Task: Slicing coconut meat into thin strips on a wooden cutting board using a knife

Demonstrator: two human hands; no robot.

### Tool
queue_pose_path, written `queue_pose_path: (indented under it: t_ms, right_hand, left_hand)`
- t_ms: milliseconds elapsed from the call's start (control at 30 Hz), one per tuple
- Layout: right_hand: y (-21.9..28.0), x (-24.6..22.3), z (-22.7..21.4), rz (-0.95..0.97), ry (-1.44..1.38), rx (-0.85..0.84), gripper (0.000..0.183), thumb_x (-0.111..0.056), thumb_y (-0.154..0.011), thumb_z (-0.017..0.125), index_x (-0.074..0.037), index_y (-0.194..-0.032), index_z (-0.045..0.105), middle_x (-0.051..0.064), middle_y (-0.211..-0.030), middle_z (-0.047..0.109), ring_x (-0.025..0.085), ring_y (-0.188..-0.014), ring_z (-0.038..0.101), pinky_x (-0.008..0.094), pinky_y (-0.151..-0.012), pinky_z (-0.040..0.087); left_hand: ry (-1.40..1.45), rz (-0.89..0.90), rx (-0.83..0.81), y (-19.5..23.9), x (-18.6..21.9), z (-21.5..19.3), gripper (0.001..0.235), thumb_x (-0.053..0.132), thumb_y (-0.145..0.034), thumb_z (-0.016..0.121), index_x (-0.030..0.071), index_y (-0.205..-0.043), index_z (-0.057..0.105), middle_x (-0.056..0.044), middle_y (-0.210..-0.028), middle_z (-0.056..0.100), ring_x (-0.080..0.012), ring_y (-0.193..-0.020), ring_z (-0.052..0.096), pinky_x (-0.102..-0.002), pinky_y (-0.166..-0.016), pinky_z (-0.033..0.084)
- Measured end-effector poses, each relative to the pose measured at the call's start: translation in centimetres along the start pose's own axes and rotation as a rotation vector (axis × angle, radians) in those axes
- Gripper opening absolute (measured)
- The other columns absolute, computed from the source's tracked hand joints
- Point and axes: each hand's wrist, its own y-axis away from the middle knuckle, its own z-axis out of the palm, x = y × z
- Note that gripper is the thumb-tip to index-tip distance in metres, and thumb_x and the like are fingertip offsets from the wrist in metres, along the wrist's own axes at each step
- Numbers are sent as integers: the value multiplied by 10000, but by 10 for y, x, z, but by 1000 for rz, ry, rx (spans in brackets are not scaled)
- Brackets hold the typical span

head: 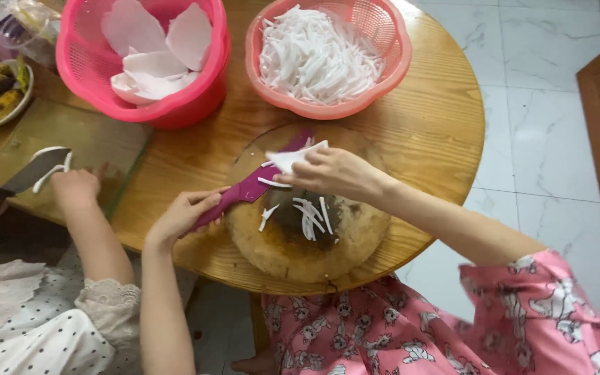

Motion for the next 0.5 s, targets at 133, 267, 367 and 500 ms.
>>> queue_pose_path:
  t_ms: [133, 267, 367, 500]
  right_hand:
    - [-13, 7, -26, -83, 47, 54, 458, -33, -925, 593, -231, -1339, 611, 34, -1025, 597, 202, -822, 607, 288, -766, 523]
    - [0, 8, -22, -27, -37, -23, 433, -137, -972, 553, -254, -1387, 597, 5, -1070, 645, 178, -856, 622, 274, -780, 537]
    - [5, 18, -28, 86, -100, -57, 400, -137, -1034, 448, -245, -1396, 577, -14, -1126, 627, 183, -908, 603, 285, -832, 533]
    - [25, 27, 7, 568, -559, -12, 509, -140, -924, 713, -79, -1401, 548, 155, -1236, 634, 361, -1124, 625, 425, -946, 536]
  left_hand:
    - [-53, -1, -102, -5, -2, -10, 382, 208, -955, 606, 94, -1311, 682, -185, -580, 649, -176, -347, 487, -273, -316, 321]
    - [-121, 21, -87, 31, 3, -4, 349, 174, -908, 671, 27, -1218, 734, -205, -584, 676, -184, -376, 501, -280, -352, 379]
    - [-165, 63, 46, 67, 41, 11, 347, 155, -856, 757, 17, -1174, 766, -206, -698, 756, -202, -513, 622, -299, -458, 502]
    - [-270, 108, 241, 93, 45, 17, 333, 213, -830, 820, 171, -1160, 814, -126, -836, 830, -193, -741, 781, -297, -652, 618]
